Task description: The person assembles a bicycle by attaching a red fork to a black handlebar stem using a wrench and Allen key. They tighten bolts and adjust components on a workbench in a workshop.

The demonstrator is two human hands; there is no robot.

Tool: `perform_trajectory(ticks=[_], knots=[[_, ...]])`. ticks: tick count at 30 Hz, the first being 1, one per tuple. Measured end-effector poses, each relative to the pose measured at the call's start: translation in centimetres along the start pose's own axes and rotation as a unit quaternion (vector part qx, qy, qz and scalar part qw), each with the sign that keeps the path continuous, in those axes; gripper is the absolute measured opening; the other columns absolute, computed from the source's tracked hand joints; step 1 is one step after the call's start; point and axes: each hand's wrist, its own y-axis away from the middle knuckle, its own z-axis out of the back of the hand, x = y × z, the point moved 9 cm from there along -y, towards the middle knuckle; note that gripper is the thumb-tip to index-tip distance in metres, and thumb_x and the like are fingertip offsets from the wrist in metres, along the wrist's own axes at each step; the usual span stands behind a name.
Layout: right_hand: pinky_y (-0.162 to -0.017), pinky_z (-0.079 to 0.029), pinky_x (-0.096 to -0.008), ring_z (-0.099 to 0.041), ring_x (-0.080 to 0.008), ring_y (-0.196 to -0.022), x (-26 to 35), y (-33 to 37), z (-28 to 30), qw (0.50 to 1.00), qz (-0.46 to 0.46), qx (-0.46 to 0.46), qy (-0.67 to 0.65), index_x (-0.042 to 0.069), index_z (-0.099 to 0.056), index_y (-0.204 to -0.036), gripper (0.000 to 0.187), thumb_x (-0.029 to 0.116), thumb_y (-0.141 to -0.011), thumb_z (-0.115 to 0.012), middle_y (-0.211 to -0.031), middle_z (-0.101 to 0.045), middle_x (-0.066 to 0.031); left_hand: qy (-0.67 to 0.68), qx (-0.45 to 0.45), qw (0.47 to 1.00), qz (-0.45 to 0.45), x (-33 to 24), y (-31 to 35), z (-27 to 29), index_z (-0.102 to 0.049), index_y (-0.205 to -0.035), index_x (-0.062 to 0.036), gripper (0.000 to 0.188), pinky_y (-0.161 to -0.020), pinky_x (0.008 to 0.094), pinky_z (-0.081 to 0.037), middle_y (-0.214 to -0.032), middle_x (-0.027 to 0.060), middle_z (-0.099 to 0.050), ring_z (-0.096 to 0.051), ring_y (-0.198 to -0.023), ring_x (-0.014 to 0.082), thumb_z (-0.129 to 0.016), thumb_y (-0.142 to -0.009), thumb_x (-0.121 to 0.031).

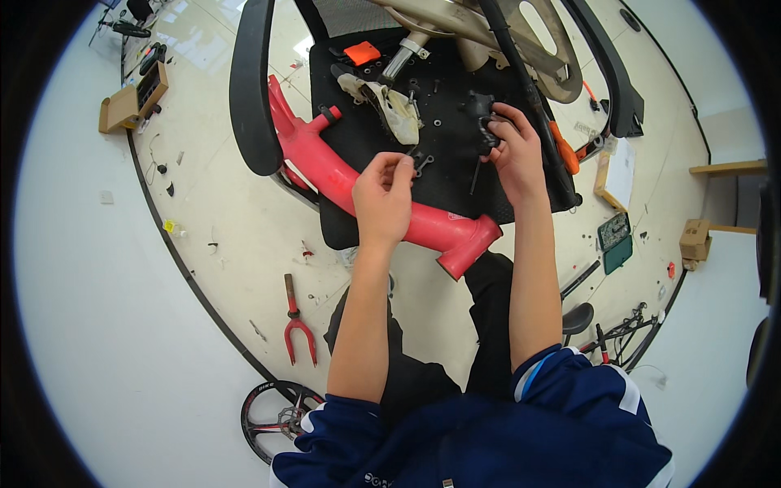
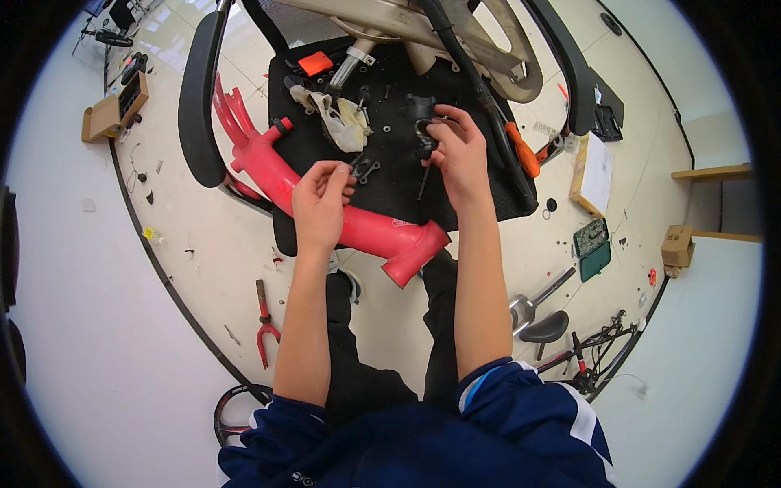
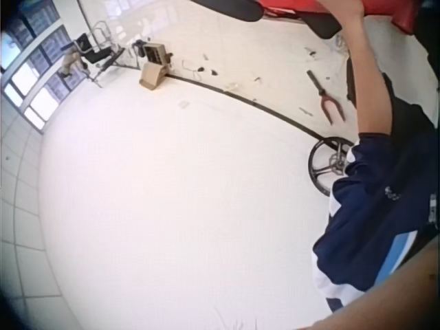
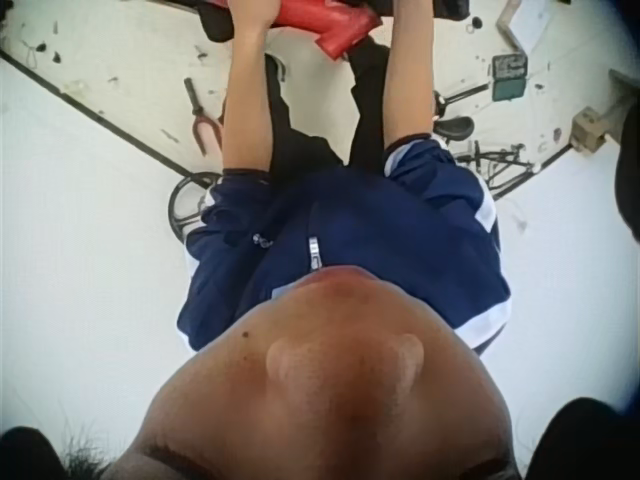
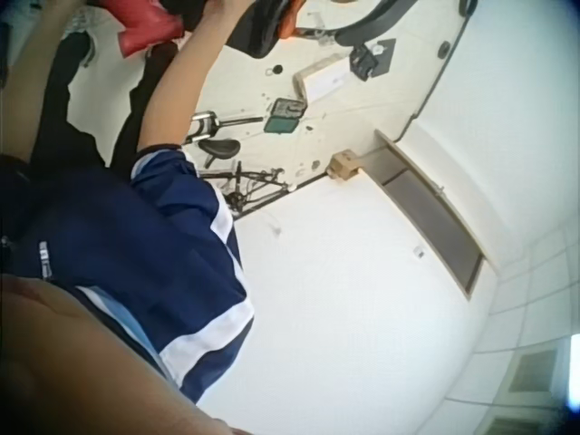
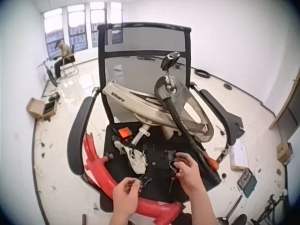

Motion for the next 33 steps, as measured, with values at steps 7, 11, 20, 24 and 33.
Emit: perform_trajectory(ticks=[7, 11, 20, 24, 33], knots=[[-0.086, -0.058, -0.0386, -0.066, -0.0261, -0.107, -0.8, 2.0, -4.7, 0.986, -0.016, 0.166, -0.026, 0.004, -0.047, -0.134, 0.05, 0.001, -0.086, -0.059, -0.126, -0.061, -0.017, 0.055, 0.083, 0.995, -0.02, -1.4, 0.3, -4.4, -0.064, -0.111, 0.0043, 0.031, -0.068, 0.0221, -0.049, -0.091, 0.0047, -0.068, -0.061, -0.078, 0.0084, -0.065, -0.097, -0.023], [-0.089, -0.054, -0.0318, -0.065, -0.0207, -0.106, -0.7, 2.5, -6.0, 0.969, -0.005, 0.231, 0.091, 0.004, -0.042, -0.142, 0.065, 0.0, -0.082, -0.066, -0.123, -0.062, -0.0145, 0.043, 0.094, 0.995, -0.012, -0.3, -1.0, -4.5, -0.061, -0.118, 0.0066, 0.04, -0.066, 0.022, -0.05, -0.095, 0.0058, -0.069, -0.063, -0.079, 0.0085, -0.067, -0.096, -0.026], [-0.081, -0.054, -0.03, -0.067, -0.0205, -0.097, 5.2, 1.0, 1.2, 0.946, 0.241, -0.031, 0.216, -0.001, -0.059, -0.122, 0.041, 0.006, -0.083, -0.069, -0.114, -0.067, -0.0137, 0.192, 0.104, 0.974, 0.063, 0.0, -1.8, -5.9, -0.057, -0.114, 0.0051, 0.035, -0.067, 0.027, -0.056, -0.1, 0.0108, -0.068, -0.07, -0.083, 0.0174, -0.066, -0.095, -0.022], [-0.089, -0.049, -0.0356, -0.063, -0.0266, -0.105, 6.4, 1.6, 7.1, 0.853, 0.251, -0.184, 0.42, 0.003, -0.064, -0.112, 0.036, 0.011, -0.078, -0.073, -0.11, -0.066, -0.0119, 0.205, 0.082, 0.974, 0.061, -0.8, -2.1, -5.4, -0.052, -0.113, 0.0004, 0.028, -0.074, 0.0338, -0.056, -0.105, 0.0175, -0.068, -0.071, -0.089, 0.0259, -0.06, -0.096, -0.021], [-0.093, -0.05, -0.0355, -0.067, -0.0252, -0.101, 3.9, 1.0, 9.8, 0.831, 0.136, -0.193, 0.504, 0.005, -0.06, -0.123, 0.046, 0.015, -0.08, -0.074, -0.108, -0.069, -0.0148, 0.211, 0.084, 0.971, 0.067, -0.1, -2.4, -5.8, -0.049, -0.117, 0.0016, 0.03, -0.08, 0.0374, -0.056, -0.114, 0.0223, -0.064, -0.069, -0.095, 0.0296, -0.056, -0.093, -0.015]])
